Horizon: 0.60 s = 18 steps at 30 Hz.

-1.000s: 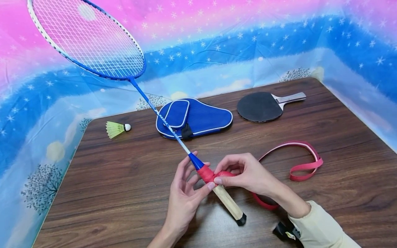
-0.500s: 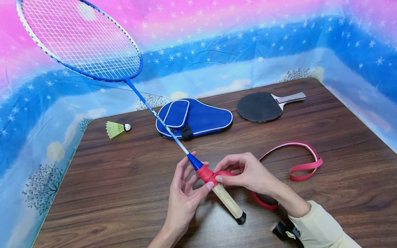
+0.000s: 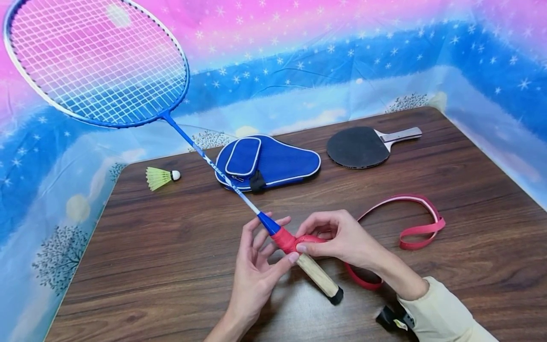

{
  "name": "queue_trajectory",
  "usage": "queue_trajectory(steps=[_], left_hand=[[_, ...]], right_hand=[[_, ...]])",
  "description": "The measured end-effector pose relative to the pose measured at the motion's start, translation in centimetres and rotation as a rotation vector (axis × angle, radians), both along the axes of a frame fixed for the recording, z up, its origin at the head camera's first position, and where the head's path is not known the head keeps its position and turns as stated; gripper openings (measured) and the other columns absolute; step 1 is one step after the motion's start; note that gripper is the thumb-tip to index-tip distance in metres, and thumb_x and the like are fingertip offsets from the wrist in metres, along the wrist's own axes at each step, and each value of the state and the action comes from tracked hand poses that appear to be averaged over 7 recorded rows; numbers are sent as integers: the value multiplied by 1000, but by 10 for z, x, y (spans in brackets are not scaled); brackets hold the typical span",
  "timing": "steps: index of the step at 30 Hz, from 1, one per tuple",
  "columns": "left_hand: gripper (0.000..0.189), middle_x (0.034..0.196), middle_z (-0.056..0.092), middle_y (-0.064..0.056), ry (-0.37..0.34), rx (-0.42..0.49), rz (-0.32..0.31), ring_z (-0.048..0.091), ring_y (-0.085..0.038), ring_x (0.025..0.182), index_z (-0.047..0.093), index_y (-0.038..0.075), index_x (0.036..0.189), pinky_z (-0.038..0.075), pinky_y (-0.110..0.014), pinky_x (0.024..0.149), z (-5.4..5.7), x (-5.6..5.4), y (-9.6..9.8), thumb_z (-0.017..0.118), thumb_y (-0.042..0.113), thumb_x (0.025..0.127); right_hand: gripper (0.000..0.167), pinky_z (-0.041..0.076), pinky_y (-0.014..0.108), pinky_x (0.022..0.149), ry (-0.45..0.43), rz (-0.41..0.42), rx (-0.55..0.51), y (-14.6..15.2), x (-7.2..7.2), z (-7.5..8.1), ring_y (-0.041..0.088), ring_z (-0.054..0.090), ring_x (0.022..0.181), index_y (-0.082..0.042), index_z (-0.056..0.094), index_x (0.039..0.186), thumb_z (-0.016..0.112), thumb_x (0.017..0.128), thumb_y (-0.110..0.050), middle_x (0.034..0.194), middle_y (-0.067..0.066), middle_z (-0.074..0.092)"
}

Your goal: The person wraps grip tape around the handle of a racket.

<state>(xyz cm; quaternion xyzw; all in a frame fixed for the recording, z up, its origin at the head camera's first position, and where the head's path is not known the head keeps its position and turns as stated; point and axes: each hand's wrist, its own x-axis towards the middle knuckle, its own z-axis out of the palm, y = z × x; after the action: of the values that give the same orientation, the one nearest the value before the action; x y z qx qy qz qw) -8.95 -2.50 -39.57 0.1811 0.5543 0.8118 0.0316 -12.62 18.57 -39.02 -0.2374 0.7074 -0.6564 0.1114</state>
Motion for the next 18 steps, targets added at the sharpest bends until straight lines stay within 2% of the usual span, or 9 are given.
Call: queue_trajectory(steps=[8, 16, 18], left_hand=[[73, 138, 50, -21, -74, 27, 33, 55, -42, 118, 32, 13, 144, 57, -43, 81, 5, 2, -1, 68, -12, 85], [77, 130, 47, -23, -69, 33, 63, 53, -45, 117, 31, 11, 146, 56, -38, 82, 6, 4, -1, 70, -13, 83], [77, 127, 47, -24, -70, 39, 66, 53, -45, 117, 33, 12, 145, 55, -39, 85, 7, 4, 0, 70, -13, 83]], right_hand=[[18, 55, 32, 66, -19, 3, 1, 1, 0, 4, 26, 63, 77, -13, 72, 106, 75, 88, -12, 95, 9, 70], [19, 56, 43, 73, -76, 0, -23, 2, 2, 7, 28, 63, 82, -11, 71, 109, 72, 91, -15, 100, 13, 69], [19, 56, 42, 74, -84, 1, -32, 1, 2, 7, 28, 64, 82, -11, 71, 109, 72, 91, -15, 100, 14, 69]])
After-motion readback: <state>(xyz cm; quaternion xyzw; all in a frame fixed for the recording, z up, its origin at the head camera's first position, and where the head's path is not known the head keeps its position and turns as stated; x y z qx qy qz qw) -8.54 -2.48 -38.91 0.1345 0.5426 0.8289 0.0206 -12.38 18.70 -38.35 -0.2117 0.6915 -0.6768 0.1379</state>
